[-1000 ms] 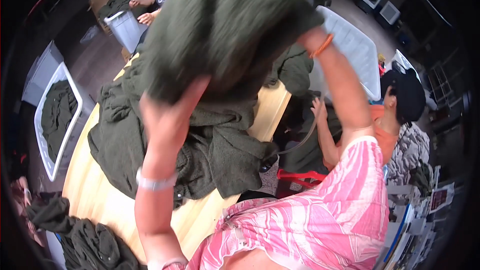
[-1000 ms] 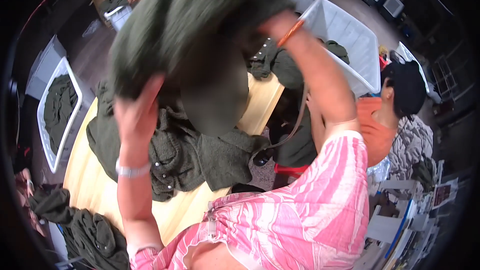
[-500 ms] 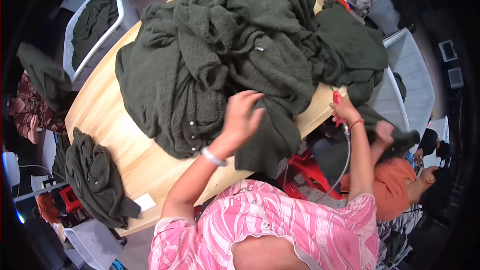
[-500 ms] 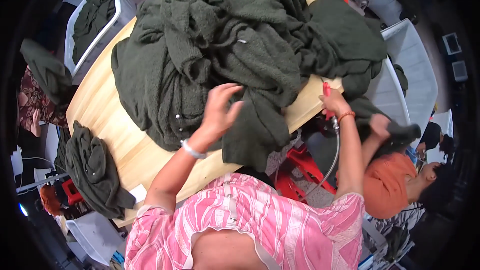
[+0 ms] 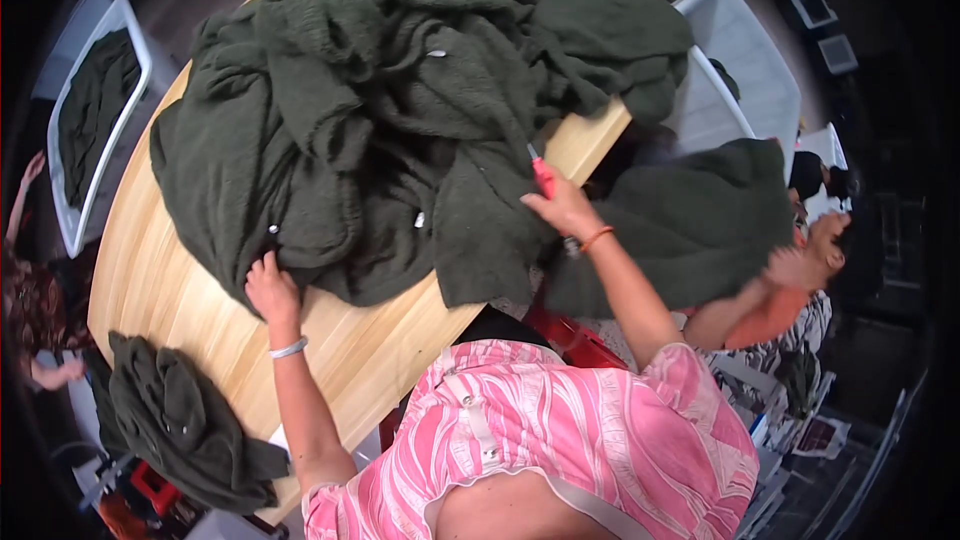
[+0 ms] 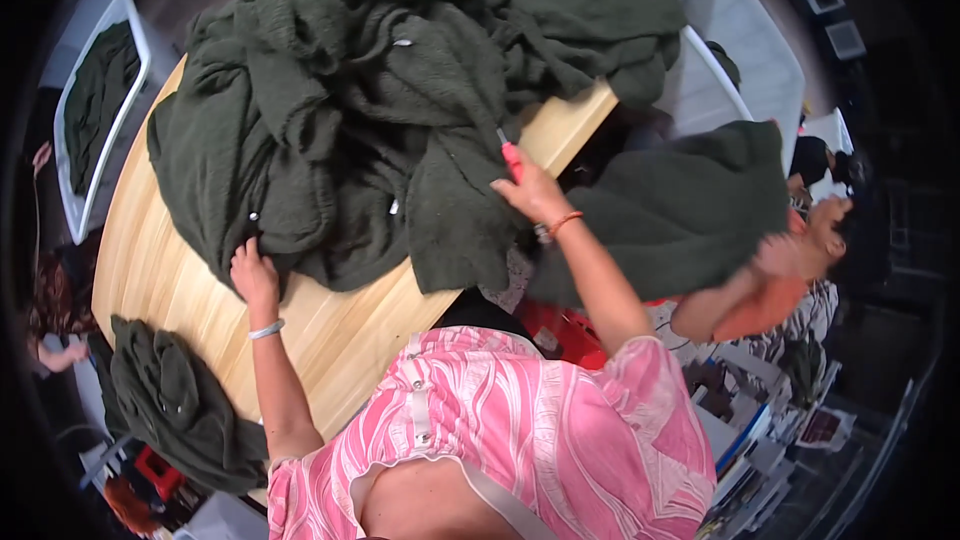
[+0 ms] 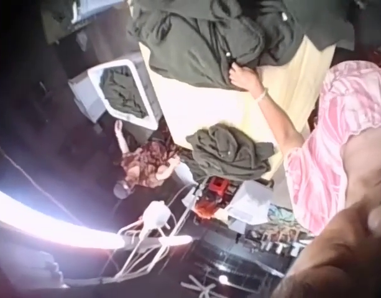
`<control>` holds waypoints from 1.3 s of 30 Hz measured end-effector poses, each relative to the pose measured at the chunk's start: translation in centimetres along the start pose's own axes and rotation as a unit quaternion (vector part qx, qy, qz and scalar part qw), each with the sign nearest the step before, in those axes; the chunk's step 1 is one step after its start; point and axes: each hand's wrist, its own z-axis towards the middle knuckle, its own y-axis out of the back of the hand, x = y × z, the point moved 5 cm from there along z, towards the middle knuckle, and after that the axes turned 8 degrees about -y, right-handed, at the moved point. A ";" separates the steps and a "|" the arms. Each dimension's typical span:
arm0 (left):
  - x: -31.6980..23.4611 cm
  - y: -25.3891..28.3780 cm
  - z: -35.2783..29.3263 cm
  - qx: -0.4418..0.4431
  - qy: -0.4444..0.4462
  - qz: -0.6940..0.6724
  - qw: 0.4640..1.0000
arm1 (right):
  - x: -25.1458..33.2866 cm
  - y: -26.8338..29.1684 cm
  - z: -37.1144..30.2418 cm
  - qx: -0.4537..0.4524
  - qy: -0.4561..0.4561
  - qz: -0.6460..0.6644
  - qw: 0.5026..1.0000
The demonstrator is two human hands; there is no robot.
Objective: The recorder is inspecting a pile of green garments on a workbench, using a small tool to check for defects or loose threads.
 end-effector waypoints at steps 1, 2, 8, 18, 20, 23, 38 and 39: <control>0.0 0.7 -0.1 -0.008 -0.018 0.001 1.000 | -0.6 -1.9 -0.5 0.002 -0.018 0.023 1.000; -0.4 1.2 -0.4 0.002 -0.017 -0.001 1.000 | -1.1 -3.5 -1.0 -0.008 -0.033 0.059 0.998; -14.3 1.4 -7.3 -0.019 -0.175 -0.440 0.881 | 1.7 -9.8 -8.0 0.155 -0.013 0.204 0.966; -16.8 -0.7 -11.2 0.395 0.085 -0.867 0.292 | 15.2 -12.8 -19.8 0.451 0.141 0.219 0.854; -15.0 -0.5 -12.3 0.422 -0.007 -0.799 0.429 | 16.9 -12.4 -20.9 0.476 0.173 0.196 0.839; -8.7 -0.8 -12.9 0.321 0.133 -0.711 0.611 | 18.6 -13.2 -21.6 0.512 0.164 0.116 0.835; 3.3 4.8 -18.1 -0.058 0.023 -0.293 0.954 | 15.8 -14.4 -14.6 0.257 0.191 0.003 0.947; 2.4 3.5 -18.3 -0.052 0.061 -0.289 0.954 | 16.0 -15.0 -14.6 0.238 0.213 -0.009 0.948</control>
